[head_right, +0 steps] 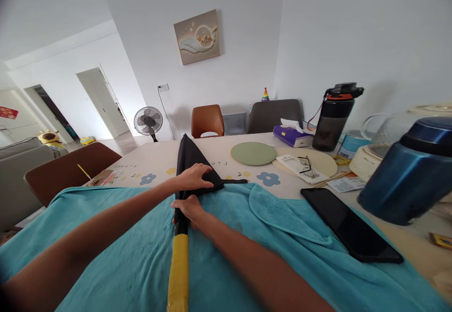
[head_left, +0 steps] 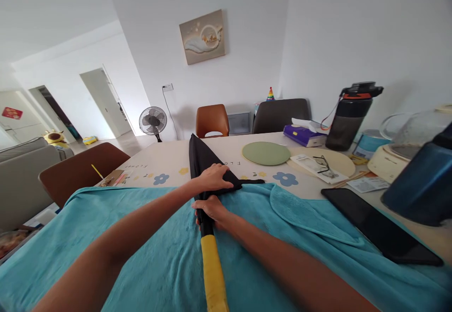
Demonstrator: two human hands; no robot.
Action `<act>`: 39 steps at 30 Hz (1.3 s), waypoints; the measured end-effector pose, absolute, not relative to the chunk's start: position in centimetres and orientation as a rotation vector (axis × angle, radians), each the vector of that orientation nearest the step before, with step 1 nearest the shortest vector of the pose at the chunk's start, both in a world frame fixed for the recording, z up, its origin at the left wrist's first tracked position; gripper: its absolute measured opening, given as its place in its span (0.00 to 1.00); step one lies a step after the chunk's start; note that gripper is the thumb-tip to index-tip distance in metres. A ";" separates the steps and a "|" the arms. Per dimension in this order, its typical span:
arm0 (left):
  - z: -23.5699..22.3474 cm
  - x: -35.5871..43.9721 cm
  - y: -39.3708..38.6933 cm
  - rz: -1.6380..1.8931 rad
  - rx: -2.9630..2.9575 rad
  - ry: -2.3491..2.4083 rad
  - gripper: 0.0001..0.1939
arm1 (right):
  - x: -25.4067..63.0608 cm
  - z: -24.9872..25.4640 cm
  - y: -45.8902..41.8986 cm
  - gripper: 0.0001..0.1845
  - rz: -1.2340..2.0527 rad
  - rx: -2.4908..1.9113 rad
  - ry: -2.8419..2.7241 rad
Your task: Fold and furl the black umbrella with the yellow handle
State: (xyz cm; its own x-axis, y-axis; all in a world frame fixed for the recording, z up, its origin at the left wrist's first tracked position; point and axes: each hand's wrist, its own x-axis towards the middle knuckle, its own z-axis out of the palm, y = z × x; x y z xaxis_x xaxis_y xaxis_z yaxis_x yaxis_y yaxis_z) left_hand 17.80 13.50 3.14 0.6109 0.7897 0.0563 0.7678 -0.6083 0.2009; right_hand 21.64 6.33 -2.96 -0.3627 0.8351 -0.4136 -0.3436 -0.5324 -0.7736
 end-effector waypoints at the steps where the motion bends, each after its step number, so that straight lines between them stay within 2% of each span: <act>1: 2.7 18.9 13.7 0.139 2.753 1.286 0.31 | 21.7 -2.9 6.2 0.09 1.952 -1.062 -0.774; 7: 1.5 21.7 16.6 -0.119 2.790 1.217 0.23 | 21.6 -2.7 6.1 0.09 1.888 -1.136 -0.870; 10: 1.6 21.3 17.8 -0.108 2.775 1.245 0.19 | 21.6 -2.8 6.2 0.10 1.882 -1.150 -0.875; 20: 5.9 16.6 16.2 0.598 2.684 1.371 0.18 | 21.5 -2.8 6.4 0.09 1.913 -1.161 -0.884; 22: 6.1 14.7 15.7 0.786 2.508 1.392 0.16 | 21.6 -2.8 6.5 0.08 1.925 -1.164 -0.883; 25: 5.7 11.2 15.1 1.159 2.014 1.386 0.09 | 21.7 -2.7 6.6 0.07 1.933 -1.172 -0.876; 28: 5.0 7.6 14.6 1.375 1.739 1.396 0.06 | 21.8 -2.5 6.6 0.06 1.959 -1.183 -0.863; 33: 3.5 3.4 13.5 1.533 1.489 1.408 0.05 | 21.9 -2.5 6.8 0.06 1.982 -1.205 -0.850; 39: -0.2 1.8 13.2 1.565 1.287 1.397 0.05 | 21.8 -2.7 7.0 0.12 1.965 -1.225 -0.859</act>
